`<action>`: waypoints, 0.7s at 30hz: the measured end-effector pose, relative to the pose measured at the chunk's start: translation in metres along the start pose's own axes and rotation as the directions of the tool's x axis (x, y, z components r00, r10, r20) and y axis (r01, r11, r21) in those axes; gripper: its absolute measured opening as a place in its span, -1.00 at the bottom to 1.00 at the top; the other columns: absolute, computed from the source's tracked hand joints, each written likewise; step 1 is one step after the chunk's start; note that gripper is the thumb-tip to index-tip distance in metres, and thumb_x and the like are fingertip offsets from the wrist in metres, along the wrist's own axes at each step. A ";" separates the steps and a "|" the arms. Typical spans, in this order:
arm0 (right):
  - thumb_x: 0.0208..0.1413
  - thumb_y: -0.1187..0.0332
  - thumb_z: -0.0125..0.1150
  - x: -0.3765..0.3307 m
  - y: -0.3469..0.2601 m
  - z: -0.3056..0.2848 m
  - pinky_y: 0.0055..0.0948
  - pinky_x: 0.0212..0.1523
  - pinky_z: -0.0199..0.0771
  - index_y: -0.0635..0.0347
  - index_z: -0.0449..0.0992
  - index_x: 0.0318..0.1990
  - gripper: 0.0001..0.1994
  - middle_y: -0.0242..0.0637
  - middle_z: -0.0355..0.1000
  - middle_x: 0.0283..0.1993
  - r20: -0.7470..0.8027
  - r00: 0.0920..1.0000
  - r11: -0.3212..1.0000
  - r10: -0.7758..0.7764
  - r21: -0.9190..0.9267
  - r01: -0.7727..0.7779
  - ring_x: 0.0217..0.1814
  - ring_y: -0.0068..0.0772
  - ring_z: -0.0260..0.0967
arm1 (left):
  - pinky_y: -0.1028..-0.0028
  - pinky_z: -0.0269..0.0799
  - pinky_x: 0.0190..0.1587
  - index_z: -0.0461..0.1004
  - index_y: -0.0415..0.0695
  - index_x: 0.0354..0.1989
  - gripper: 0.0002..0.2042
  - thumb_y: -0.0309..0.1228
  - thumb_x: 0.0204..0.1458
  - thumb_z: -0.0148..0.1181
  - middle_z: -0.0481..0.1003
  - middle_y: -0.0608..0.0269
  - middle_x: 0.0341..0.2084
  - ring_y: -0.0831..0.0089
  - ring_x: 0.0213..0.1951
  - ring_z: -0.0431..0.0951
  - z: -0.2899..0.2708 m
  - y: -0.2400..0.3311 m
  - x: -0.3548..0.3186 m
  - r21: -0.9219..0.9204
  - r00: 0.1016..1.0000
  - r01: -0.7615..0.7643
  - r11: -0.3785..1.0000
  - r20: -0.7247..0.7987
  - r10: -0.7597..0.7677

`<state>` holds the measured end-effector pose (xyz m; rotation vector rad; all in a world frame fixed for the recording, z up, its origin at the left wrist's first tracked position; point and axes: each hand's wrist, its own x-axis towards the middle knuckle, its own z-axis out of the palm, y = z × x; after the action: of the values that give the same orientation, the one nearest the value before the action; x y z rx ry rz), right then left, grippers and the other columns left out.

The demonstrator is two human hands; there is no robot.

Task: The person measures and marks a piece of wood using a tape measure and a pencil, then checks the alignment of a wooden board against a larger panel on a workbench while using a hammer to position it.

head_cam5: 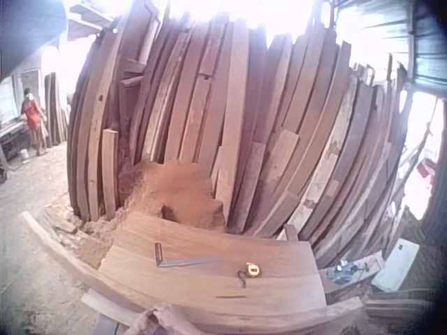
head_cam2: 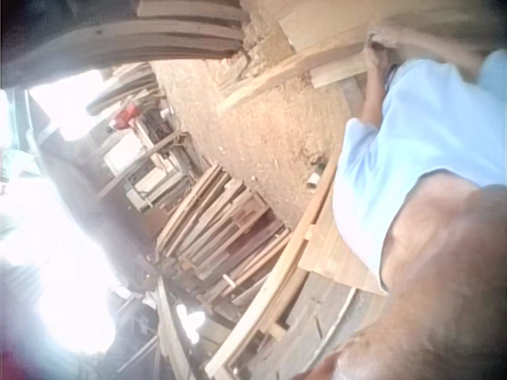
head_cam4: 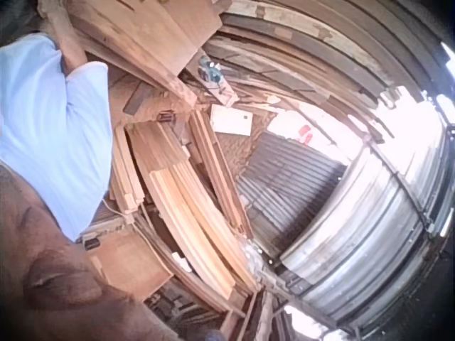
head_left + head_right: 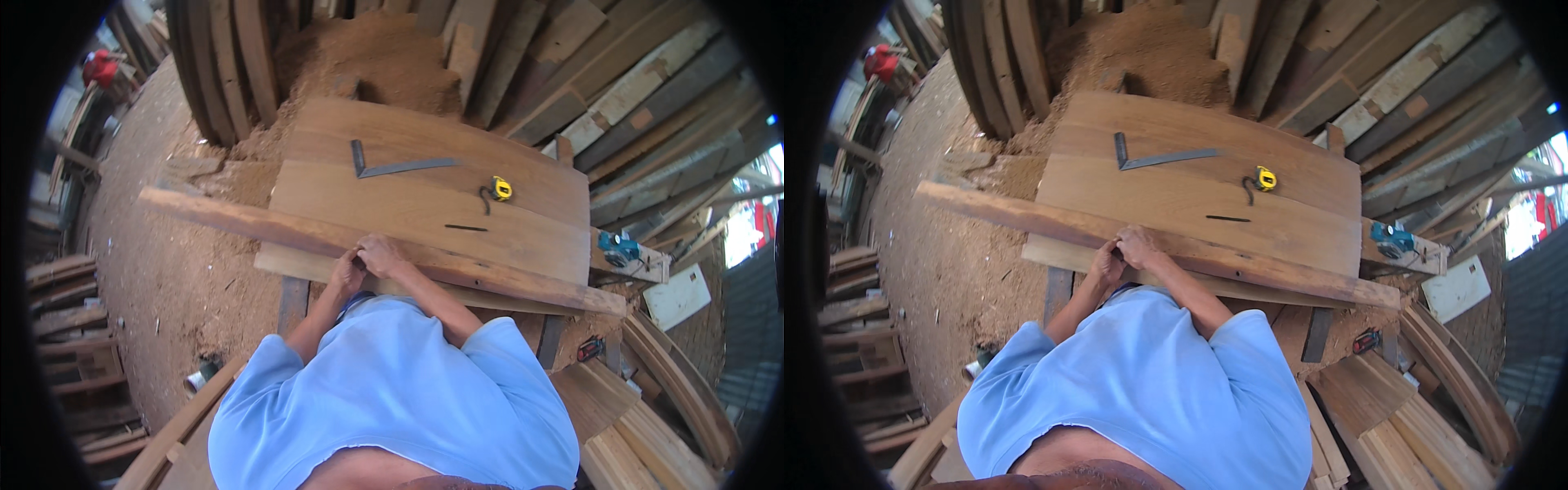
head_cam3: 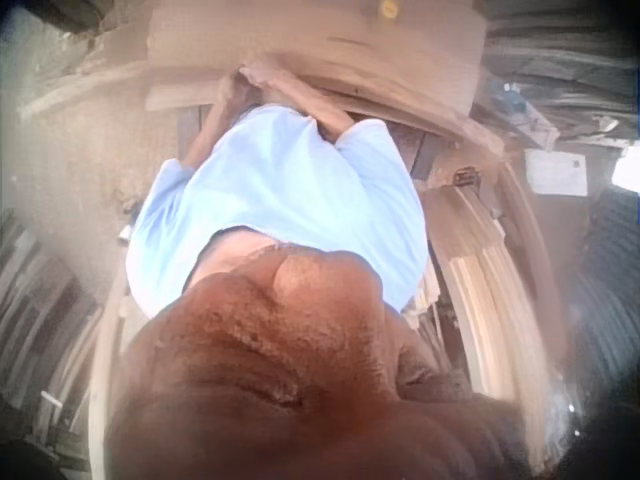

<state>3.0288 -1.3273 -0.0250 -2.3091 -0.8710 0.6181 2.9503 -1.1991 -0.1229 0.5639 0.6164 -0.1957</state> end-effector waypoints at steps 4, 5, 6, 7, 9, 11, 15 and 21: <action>0.08 0.30 0.03 -0.006 0.004 0.007 -0.08 0.18 0.35 0.30 0.57 -0.16 -0.71 0.06 0.50 -0.06 -0.033 0.999 0.998 0.038 0.045 -0.037 0.11 0.08 0.38 | 0.17 0.38 0.05 0.49 -0.09 -0.11 -0.77 -0.25 0.19 0.01 0.56 0.23 -0.18 0.34 -0.08 0.52 0.002 0.007 -0.007 -0.004 1.000 0.032 0.999 -0.002 -0.032; 0.08 0.30 0.04 -0.008 -0.003 0.003 -0.08 0.18 0.35 0.30 0.57 -0.14 -0.70 0.06 0.50 -0.05 -0.027 0.997 0.996 0.068 0.062 -0.066 0.12 0.09 0.38 | 0.16 0.38 0.06 0.49 -0.09 -0.12 -0.77 -0.26 0.20 -0.01 0.56 0.23 -0.18 0.33 -0.07 0.52 -0.007 0.011 -0.005 -0.021 0.999 0.051 0.998 0.003 -0.051; 0.07 0.31 0.04 -0.011 -0.003 0.003 -0.08 0.18 0.36 0.30 0.57 -0.13 -0.69 0.07 0.49 -0.04 -0.045 0.997 0.997 0.059 0.057 -0.056 0.12 0.09 0.38 | 0.16 0.37 0.07 0.49 -0.09 -0.12 -0.77 -0.27 0.20 -0.02 0.56 0.22 -0.18 0.31 -0.06 0.52 -0.013 0.013 0.001 -0.033 0.997 0.075 0.997 0.016 -0.075; 0.07 0.31 0.04 -0.012 0.003 0.006 -0.08 0.17 0.36 0.31 0.57 -0.11 -0.68 0.07 0.49 -0.02 -0.064 0.997 0.998 0.050 0.052 -0.046 0.12 0.10 0.38 | 0.15 0.36 0.08 0.48 -0.09 -0.13 -0.77 -0.27 0.21 -0.04 0.56 0.21 -0.17 0.30 -0.05 0.51 -0.012 0.013 0.006 -0.042 0.995 0.100 0.994 0.030 -0.099; 0.07 0.30 0.05 -0.017 0.014 0.005 -0.08 0.16 0.39 0.31 0.56 -0.05 -0.64 0.09 0.49 -0.02 -0.040 0.999 0.999 0.026 0.043 -0.024 0.11 0.12 0.40 | 0.14 0.36 0.10 0.48 -0.10 -0.15 -0.78 -0.30 0.22 -0.07 0.56 0.19 -0.18 0.26 -0.05 0.50 0.002 0.012 0.000 -0.028 0.990 0.137 0.990 -0.016 -0.138; 0.08 0.30 0.04 -0.024 0.026 0.003 -0.09 0.15 0.39 0.31 0.56 -0.04 -0.64 0.10 0.50 -0.05 -0.100 0.995 0.995 -0.015 0.092 0.024 0.08 0.13 0.42 | 0.11 0.33 0.17 0.47 -0.13 -0.14 -0.77 -0.33 0.25 -0.12 0.55 0.14 -0.20 0.21 -0.05 0.50 0.020 0.010 -0.006 -0.056 0.981 0.167 0.984 -0.085 -0.171; 0.08 0.32 0.05 -0.044 0.015 -0.011 -0.08 0.10 0.41 0.34 0.56 -0.10 -0.67 0.09 0.52 -0.13 -0.128 0.987 0.981 0.095 0.179 -0.071 0.03 0.15 0.44 | 0.12 0.33 0.19 0.46 -0.16 -0.12 -0.77 -0.32 0.29 -0.10 0.54 0.12 -0.17 0.21 -0.02 0.49 0.025 0.001 -0.013 -0.049 0.977 0.208 0.977 -0.034 -0.209; 0.09 0.31 0.09 -0.055 0.051 0.007 -0.02 -0.08 0.47 0.33 0.53 -0.26 -0.76 0.05 0.54 -0.21 -0.282 0.930 0.971 0.235 0.019 -0.239 -0.06 0.12 0.48 | 0.19 0.42 0.15 0.46 -0.20 -0.08 -0.72 -0.27 0.34 -0.12 0.54 0.14 -0.12 0.26 -0.03 0.51 0.066 -0.029 -0.022 -0.036 0.940 0.338 0.940 0.056 -0.336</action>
<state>3.0098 -1.3948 -0.0520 -2.4593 -0.4688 0.3646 2.9556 -1.2593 -0.0783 0.4053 0.6660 -0.5164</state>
